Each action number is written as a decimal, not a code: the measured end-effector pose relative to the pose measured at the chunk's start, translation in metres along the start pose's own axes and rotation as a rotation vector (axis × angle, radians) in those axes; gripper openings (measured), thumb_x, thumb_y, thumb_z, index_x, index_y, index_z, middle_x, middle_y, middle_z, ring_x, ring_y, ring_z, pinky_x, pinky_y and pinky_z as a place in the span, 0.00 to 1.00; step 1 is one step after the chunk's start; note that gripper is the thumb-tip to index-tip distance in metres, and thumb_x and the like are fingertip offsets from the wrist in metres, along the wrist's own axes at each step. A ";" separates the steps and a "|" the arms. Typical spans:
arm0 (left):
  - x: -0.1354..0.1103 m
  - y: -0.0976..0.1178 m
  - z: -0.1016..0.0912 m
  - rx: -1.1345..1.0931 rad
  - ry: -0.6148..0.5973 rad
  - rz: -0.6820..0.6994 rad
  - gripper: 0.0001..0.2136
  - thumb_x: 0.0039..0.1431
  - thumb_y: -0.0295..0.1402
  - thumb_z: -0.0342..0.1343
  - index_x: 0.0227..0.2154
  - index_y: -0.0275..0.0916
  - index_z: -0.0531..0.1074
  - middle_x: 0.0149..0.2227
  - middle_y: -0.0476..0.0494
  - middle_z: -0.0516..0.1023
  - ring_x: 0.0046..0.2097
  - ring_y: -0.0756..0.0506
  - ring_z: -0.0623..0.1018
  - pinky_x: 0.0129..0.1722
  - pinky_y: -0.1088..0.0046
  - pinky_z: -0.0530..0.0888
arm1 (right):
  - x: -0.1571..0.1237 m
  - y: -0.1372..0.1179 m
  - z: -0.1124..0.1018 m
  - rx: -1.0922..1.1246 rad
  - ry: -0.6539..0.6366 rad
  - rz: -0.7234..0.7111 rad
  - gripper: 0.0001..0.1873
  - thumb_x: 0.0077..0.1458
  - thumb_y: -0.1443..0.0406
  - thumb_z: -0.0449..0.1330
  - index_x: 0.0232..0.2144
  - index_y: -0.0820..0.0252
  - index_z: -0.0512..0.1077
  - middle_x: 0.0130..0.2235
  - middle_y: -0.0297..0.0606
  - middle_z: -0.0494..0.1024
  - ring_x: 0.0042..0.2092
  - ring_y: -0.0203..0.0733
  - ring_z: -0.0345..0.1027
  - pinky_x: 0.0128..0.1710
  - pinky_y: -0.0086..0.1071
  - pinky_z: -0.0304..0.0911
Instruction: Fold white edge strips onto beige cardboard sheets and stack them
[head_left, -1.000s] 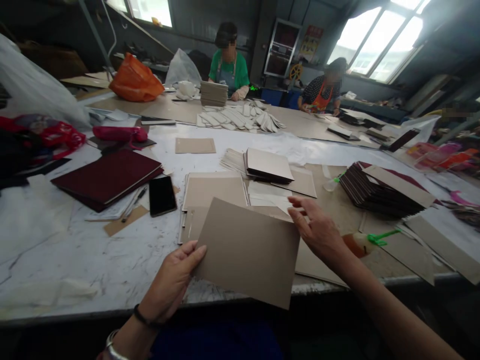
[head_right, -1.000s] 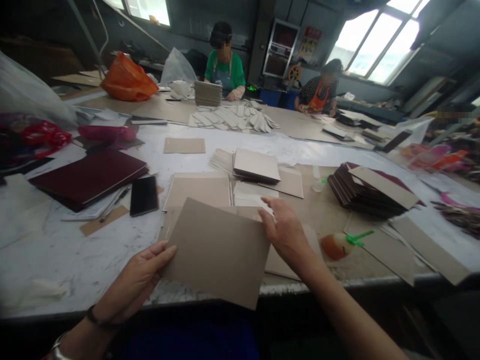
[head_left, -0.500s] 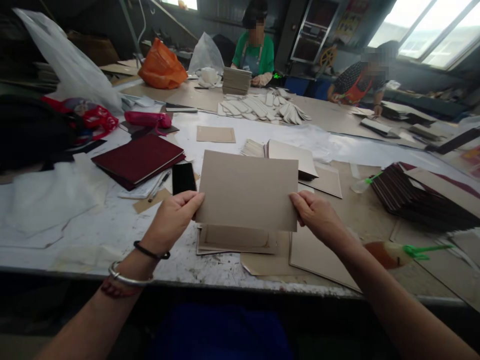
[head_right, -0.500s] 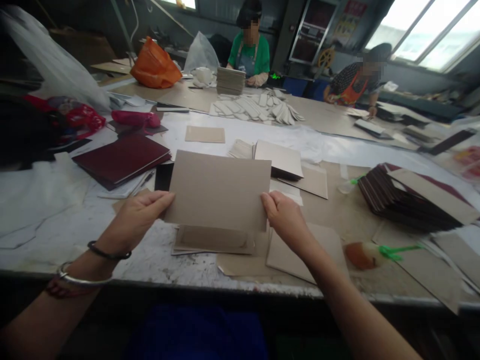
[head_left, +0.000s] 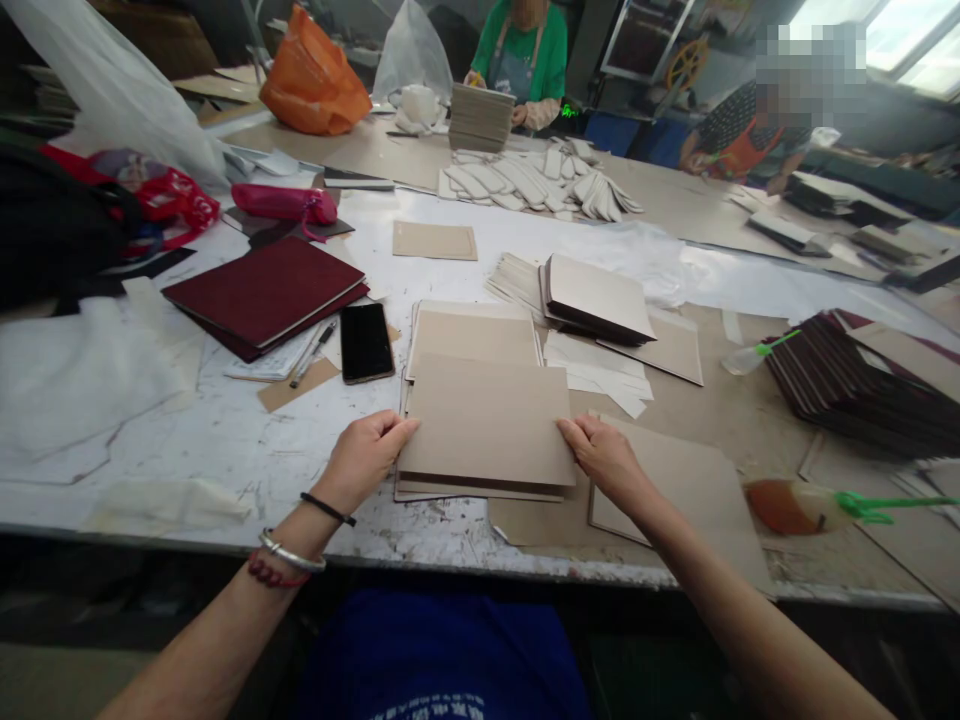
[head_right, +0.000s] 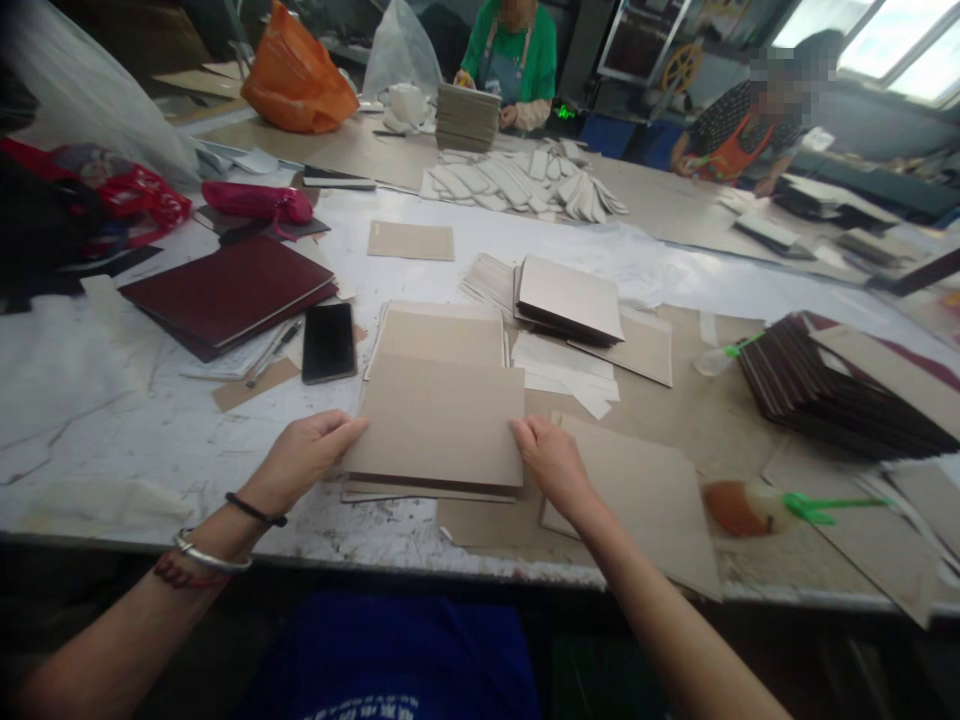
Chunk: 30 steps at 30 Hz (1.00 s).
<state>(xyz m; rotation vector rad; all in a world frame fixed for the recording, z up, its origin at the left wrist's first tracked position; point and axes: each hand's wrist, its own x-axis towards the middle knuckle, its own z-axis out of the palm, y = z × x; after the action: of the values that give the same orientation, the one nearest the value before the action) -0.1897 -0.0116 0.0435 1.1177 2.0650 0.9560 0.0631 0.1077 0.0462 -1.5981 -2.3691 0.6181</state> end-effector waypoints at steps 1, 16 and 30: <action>0.002 0.003 -0.001 -0.014 0.011 0.011 0.16 0.48 0.45 0.48 0.16 0.38 0.62 0.15 0.55 0.59 0.22 0.52 0.61 0.23 0.77 0.57 | 0.002 -0.001 -0.002 0.010 0.007 0.003 0.19 0.53 0.55 0.44 0.15 0.56 0.53 0.18 0.30 0.59 0.24 0.35 0.54 0.26 0.28 0.47; -0.020 0.012 -0.005 -0.107 -0.076 0.080 0.16 0.52 0.46 0.46 0.24 0.39 0.70 0.20 0.52 0.67 0.26 0.50 0.67 0.26 0.76 0.64 | -0.024 0.009 -0.024 0.392 -0.115 0.082 0.19 0.53 0.52 0.47 0.18 0.57 0.55 0.18 0.27 0.58 0.22 0.32 0.53 0.23 0.26 0.51; -0.019 -0.032 0.019 0.113 0.259 0.162 0.18 0.51 0.47 0.45 0.36 0.39 0.69 0.35 0.43 0.74 0.37 0.44 0.73 0.37 0.67 0.72 | -0.106 0.141 -0.075 0.589 0.339 0.742 0.18 0.30 0.50 0.58 0.18 0.56 0.63 0.21 0.35 0.67 0.23 0.37 0.58 0.17 0.29 0.54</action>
<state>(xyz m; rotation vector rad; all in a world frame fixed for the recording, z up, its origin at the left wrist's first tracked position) -0.1804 -0.0345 0.0101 1.2934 2.2856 1.1252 0.2514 0.0723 0.0535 -2.0278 -1.1539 0.9585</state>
